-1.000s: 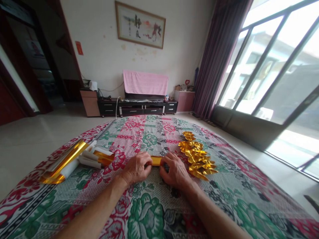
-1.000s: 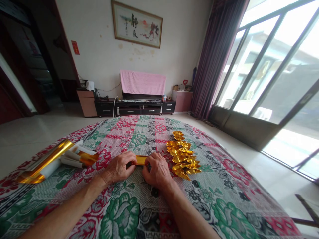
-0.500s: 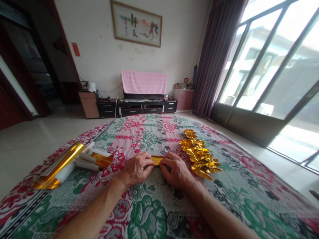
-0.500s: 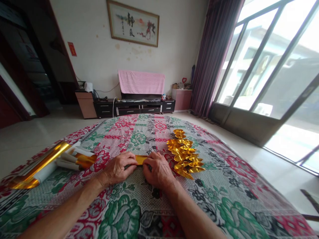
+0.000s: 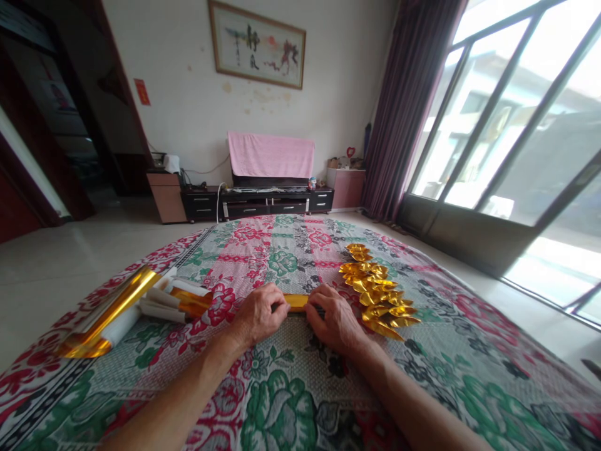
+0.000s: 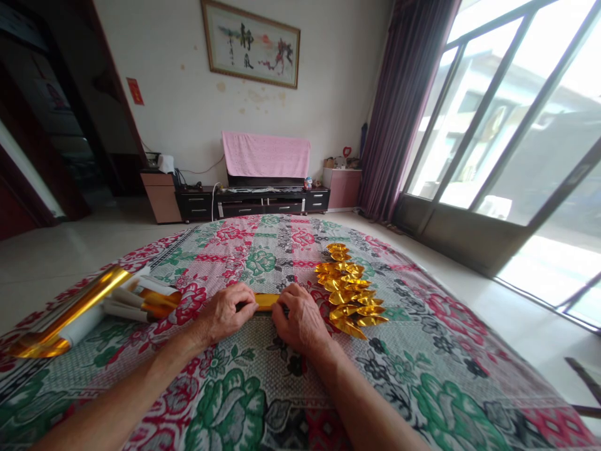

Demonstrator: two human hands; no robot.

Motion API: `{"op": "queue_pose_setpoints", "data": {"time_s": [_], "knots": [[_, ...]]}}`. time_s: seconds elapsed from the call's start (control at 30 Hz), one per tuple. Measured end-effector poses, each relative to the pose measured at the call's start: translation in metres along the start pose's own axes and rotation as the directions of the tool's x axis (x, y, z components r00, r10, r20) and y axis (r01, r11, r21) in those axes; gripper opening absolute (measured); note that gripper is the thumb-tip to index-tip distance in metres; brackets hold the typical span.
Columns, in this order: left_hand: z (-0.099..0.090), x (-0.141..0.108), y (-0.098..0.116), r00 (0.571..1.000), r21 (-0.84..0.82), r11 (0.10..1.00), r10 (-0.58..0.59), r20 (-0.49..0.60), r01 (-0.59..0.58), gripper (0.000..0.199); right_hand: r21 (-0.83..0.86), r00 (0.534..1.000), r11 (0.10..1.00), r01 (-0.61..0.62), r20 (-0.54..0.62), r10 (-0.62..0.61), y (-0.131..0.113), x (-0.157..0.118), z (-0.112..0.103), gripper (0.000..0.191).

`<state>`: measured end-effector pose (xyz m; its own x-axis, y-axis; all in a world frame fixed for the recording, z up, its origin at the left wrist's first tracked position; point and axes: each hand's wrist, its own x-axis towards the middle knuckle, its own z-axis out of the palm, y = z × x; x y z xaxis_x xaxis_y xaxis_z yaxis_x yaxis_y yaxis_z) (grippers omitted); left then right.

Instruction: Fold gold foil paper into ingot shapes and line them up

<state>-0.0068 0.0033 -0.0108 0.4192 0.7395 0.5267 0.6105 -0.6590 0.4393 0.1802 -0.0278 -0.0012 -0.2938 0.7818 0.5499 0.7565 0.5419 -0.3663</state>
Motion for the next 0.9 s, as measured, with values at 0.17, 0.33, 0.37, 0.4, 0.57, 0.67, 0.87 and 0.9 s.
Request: {"op": "queue_pose_setpoints", "data": {"time_s": [0.17,0.33,0.37,0.4,0.57,0.67,0.87,0.9], "knots": [[-0.006,0.0,0.0,0.999,-0.046,0.999,0.028,0.039,-0.026,0.01,0.013,1.0,1.0,0.023,-0.002,-0.023,0.0,0.0,-0.001,0.015],[-0.015,0.0,0.0,0.992,-0.115,0.992,0.07,0.106,-0.058,0.005,-0.002,0.999,1.0,0.029,0.025,-0.029,0.0,0.0,-0.002,0.011],[-0.016,0.0,-0.001,0.992,-0.121,0.991,0.068,0.107,-0.055,0.005,-0.004,0.999,1.0,0.027,0.029,-0.027,0.0,0.0,-0.002,0.01],[-0.016,0.0,-0.001,0.992,-0.126,0.991,0.066,0.11,-0.052,0.005,-0.005,0.999,1.0,0.026,0.031,-0.026,0.0,0.0,-0.002,0.01],[-0.016,0.0,-0.004,0.989,-0.141,0.989,0.063,0.135,-0.044,0.005,0.001,0.999,1.0,0.016,0.029,-0.016,0.0,0.0,-0.002,0.014],[-0.014,0.001,-0.005,0.991,-0.128,0.991,0.047,0.124,-0.031,0.013,0.003,1.0,1.0,0.017,0.027,-0.017,0.0,0.0,-0.001,0.014],[-0.011,0.002,-0.002,0.998,-0.047,0.999,-0.01,0.058,0.013,0.015,-0.021,0.999,0.999,-0.05,-0.013,0.05,0.001,0.0,0.001,0.015],[-0.01,0.002,-0.001,0.999,-0.031,0.999,-0.022,0.047,0.024,0.015,-0.02,0.998,0.998,-0.062,-0.018,0.062,0.001,0.0,0.001,0.015]]}}
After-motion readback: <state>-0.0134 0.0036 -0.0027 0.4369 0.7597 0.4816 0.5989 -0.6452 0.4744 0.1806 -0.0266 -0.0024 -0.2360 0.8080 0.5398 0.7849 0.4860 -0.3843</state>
